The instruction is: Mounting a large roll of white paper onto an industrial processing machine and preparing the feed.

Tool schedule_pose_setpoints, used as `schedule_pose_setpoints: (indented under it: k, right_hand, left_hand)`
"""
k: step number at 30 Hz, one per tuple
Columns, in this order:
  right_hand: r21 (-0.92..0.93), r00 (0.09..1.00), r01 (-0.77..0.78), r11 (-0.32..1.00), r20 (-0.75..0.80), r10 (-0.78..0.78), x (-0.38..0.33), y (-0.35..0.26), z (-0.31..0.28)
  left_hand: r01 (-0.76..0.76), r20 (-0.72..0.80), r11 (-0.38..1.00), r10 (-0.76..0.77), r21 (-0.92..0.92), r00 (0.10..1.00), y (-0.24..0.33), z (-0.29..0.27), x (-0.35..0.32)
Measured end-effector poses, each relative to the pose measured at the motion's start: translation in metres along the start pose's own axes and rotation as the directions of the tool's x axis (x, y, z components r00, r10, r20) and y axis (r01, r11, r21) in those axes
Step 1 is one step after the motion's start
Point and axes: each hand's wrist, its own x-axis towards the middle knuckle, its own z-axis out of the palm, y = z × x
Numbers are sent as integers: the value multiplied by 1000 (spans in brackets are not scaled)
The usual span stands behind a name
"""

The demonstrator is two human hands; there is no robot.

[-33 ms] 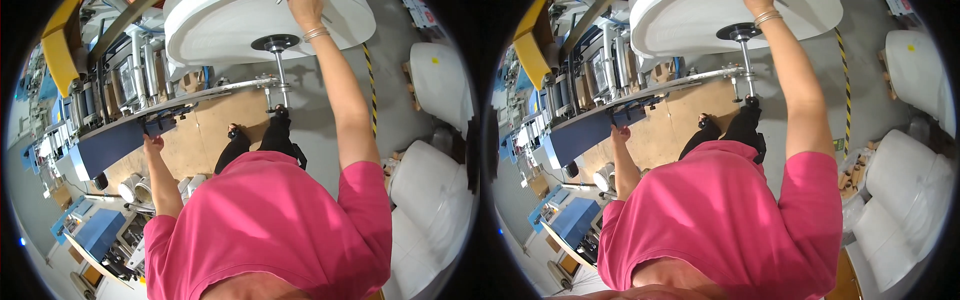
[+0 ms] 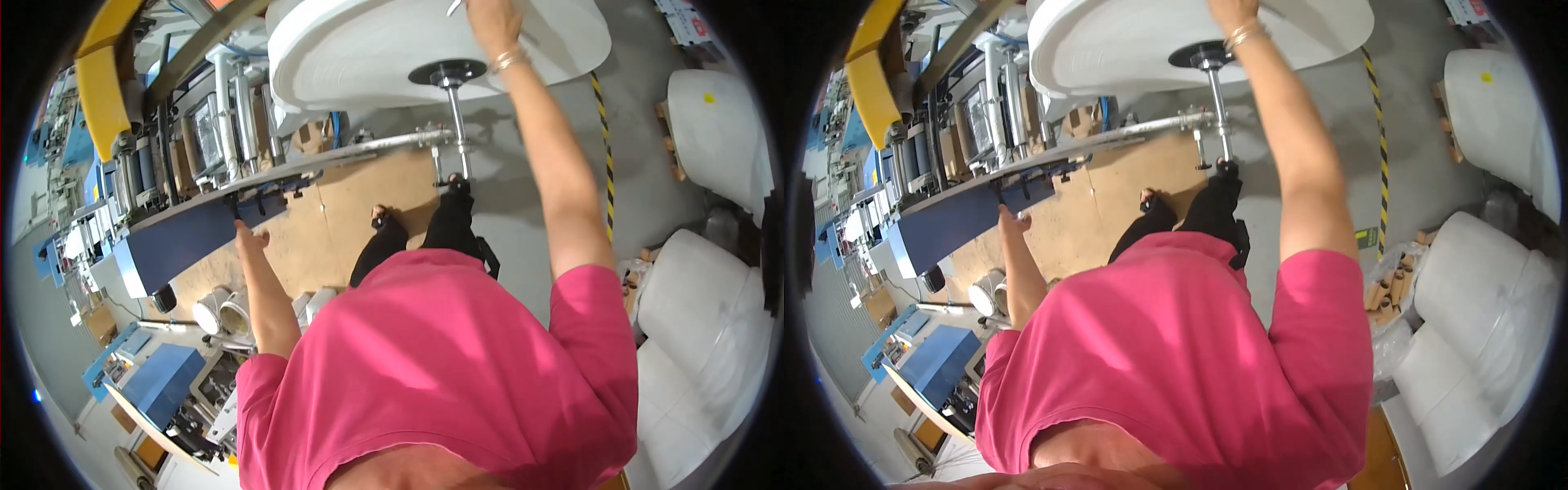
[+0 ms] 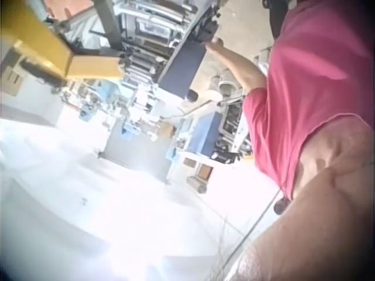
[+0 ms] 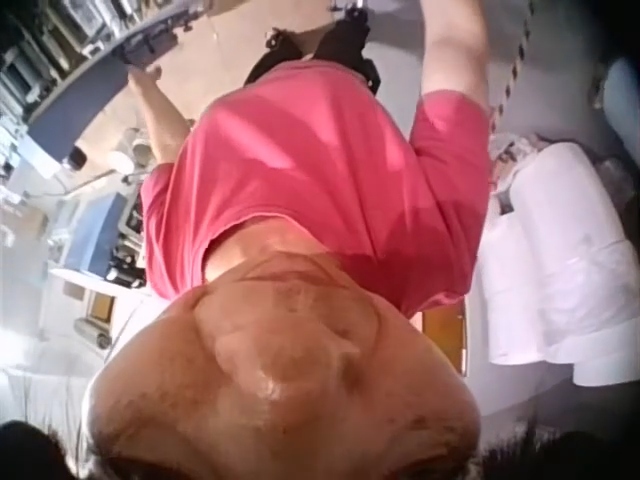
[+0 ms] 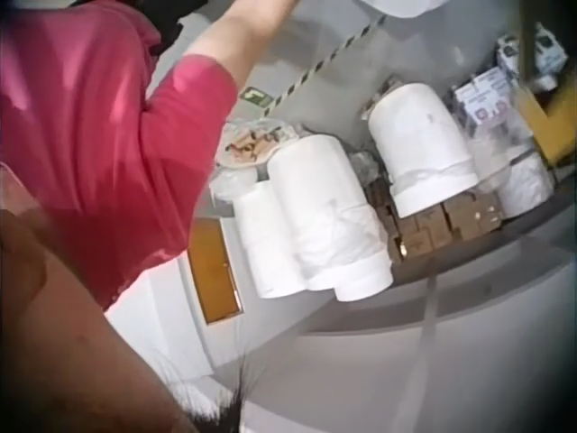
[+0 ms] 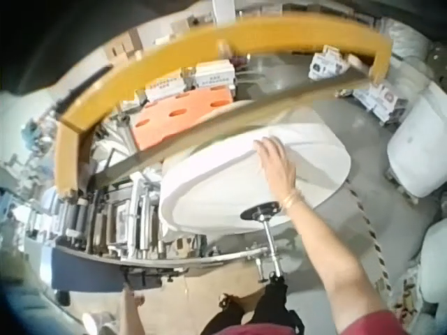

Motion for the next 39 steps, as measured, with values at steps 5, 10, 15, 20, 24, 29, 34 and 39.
schedule_pose_setpoints:
  k: [5, 10, 15, 20, 24, 29, 34, 39]
  right_hand:
    - [-63, 676, -579, 813, 520, 522, -108, -38, 25]
    - [-47, 921, -347, 937, 172, 350, -48, -28, 2]
    - [-139, 945, -128, 982, 285, 164, -22, 16, 34]
    - [-195, 959, -36, 980, 268, 88, -19, 20, 56]
    - [-167, 919, -75, 983, 371, 133, -8, 0, 44]
    - [-191, 919, -36, 981, 379, 108, -9, -11, 46]
    - [-165, 913, -43, 985, 395, 106, -6, -21, 40]
    - [-260, 905, -22, 965, 405, 129, -7, -8, 40]
  left_hand:
    - [-632, 471, 752, 634, -188, 613, 0, 84, -189]
    - [-990, 173, 8, 985, -140, -16, 33, 87, -257]
    - [-951, -318, 214, 938, 222, 136, 32, 1, -161]
    - [-453, -131, 883, 438, -123, 889, 37, -65, -101]
    - [-211, 40, 947, 227, -243, 973, 7, -49, -6]
    - [31, 370, 965, 70, -262, 926, -14, -22, 25]
    - [215, 332, 947, -129, -238, 934, 15, -15, -30]
    - [50, 455, 982, 39, -182, 890, 9, -22, -35]
